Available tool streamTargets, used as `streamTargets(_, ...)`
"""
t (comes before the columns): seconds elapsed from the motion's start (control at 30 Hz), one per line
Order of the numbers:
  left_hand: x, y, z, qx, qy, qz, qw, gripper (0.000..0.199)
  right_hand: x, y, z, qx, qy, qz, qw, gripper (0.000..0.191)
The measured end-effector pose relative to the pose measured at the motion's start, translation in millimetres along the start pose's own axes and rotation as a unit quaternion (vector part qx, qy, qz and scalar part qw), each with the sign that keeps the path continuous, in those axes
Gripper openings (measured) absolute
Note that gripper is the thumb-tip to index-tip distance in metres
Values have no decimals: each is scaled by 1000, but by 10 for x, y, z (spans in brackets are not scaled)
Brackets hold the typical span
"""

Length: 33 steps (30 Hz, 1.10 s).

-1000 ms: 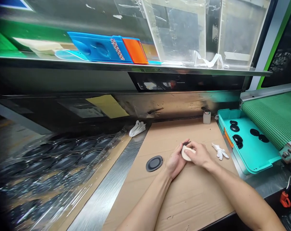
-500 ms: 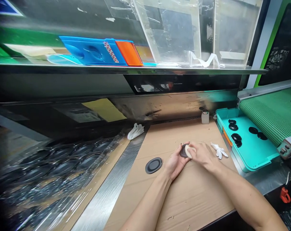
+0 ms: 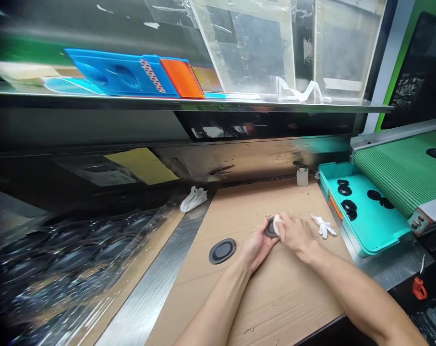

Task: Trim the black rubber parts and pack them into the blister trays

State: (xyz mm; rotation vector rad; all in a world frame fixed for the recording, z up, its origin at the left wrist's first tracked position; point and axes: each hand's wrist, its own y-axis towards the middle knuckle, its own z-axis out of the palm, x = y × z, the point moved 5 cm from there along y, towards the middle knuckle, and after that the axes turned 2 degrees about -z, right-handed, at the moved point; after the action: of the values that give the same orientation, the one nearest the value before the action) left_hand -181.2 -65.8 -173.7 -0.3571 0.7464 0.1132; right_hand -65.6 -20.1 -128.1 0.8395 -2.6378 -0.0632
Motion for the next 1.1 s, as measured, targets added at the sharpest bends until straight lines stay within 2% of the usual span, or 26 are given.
streamTargets(0.1,-119,-19,-44,-31,13,18,999,25,-112,30,-67,-16,-8,28,999,30)
streamTargets(0.2,-265,-48,-115,-65,-3,32,997,34,-193,21,-291,-45,-34,-4,998,33)
streamTargets(0.3,-324,-66,-113,-38,-61,10,997,40,-342,-44,-566,-73,-124,16,990,30)
streamTargets(0.33,-323,-68,-97,-22,-78,-2,997,41,-416,-63,-614,-55,-155,38,986,29)
streamTargets(0.4,-299,-71,-64,2,-95,-28,995,42,-571,-86,-612,22,-189,80,978,26)
streamTargets(0.47,-275,-76,-32,18,-87,-42,995,40,-667,-87,-550,88,-182,87,975,20)
streamTargets(0.5,-267,-81,-17,26,-80,-45,995,39,-678,-74,-534,88,-166,78,979,18)
streamTargets(0.6,-250,-113,37,59,-67,-51,995,33,-585,-17,-582,-7,-78,15,997,19)
streamTargets(0.67,-232,-138,76,79,-67,-63,993,29,-467,-9,-611,-51,2,-32,998,16)
streamTargets(0.73,-195,-156,102,81,-54,-84,992,34,-334,-30,-589,-55,79,-66,993,13)
streamTargets(0.8,-142,-166,109,60,-20,-110,992,46,-201,-72,-530,-53,139,-89,985,14)
streamTargets(0.9,-64,-177,129,31,35,-140,989,57,-27,-138,-403,-54,167,-122,977,15)
streamTargets(0.97,-34,-181,149,15,57,-139,988,55,52,-164,-312,-48,152,-147,976,17)
streamTargets(1.1,-12,-186,150,-40,94,-110,989,34,94,-161,-190,-30,94,-164,981,20)
